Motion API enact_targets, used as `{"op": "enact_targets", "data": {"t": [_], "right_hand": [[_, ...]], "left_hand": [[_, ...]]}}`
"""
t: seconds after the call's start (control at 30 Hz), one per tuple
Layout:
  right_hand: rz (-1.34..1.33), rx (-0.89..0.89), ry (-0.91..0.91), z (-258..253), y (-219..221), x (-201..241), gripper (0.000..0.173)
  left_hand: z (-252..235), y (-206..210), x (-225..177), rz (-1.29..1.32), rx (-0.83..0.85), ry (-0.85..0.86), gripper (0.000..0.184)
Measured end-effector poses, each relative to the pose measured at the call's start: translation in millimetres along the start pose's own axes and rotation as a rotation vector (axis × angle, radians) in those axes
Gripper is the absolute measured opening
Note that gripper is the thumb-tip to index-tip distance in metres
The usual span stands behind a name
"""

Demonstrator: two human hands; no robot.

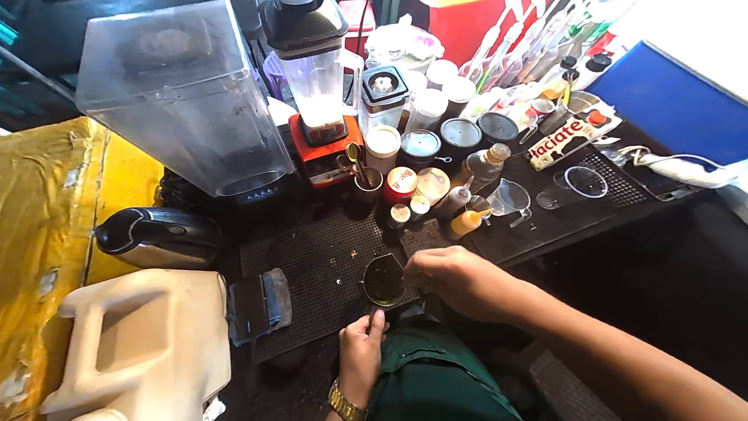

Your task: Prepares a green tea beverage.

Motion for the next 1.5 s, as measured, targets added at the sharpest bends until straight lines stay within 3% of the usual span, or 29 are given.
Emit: {"op": "enact_targets", "data": {"t": [0.1,0.27,0.37,0.5,0.67,0.8,0.93,1.07,1.2,1.33,1.43,1.5], "right_hand": [[0.089,-0.165,0.043,0,-6,-9,0.013],[0.012,-0.025,-0.011,10,4,1,0.015],[0.118,-0.167,0.044,4,-5,-9,0.012],[-0.016,-0.051,0.004,6,3,-1,0.014],[0.097,-0.212,0.065,1,-4,-11,0.011],[0.019,-0.041,0.036,6,3,0,0.014],[0.110,-0.201,0.072,0,0,-9,0.013],[0.013,-0.033,0.018,9,11,4,0.016],[0.113,-0.214,0.078,1,0,-7,0.013],[-0.005,-0.020,0.005,7,10,2,0.015],[0.130,-0.151,0.081,4,0,-6,0.013],[0.074,-0.189,0.096,2,2,-7,0.012]], "left_hand": [[1,3,3,-0.028,0.008,0.022,0.034],[-2,5,-2,0.016,-0.014,0.008,0.033],[-1,8,0,-0.021,0.001,0.002,0.034],[-4,8,-3,0.007,-0.004,0.007,0.033],[-2,10,-1,-0.018,0.008,0.009,0.034],[-1,7,-1,0.011,-0.012,0.010,0.033],[1,8,1,-0.015,-0.001,-0.021,0.034],[0,4,1,0.019,-0.018,-0.016,0.033],[1,5,3,-0.038,-0.008,0.008,0.035],[-2,4,1,0.007,-0.014,0.003,0.033],[-1,6,3,-0.031,0.008,-0.003,0.034],[-1,7,4,-0.020,0.009,-0.012,0.035]]}}
Point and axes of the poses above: each hand's wrist, its own z-axis away from the middle knuckle, its own y-axis out of the palm, x = y × z, the point moved 4 cm from there along -z, towards the middle knuckle, and after that the axes turned 13 degrees about z, right-handed, at the moved point
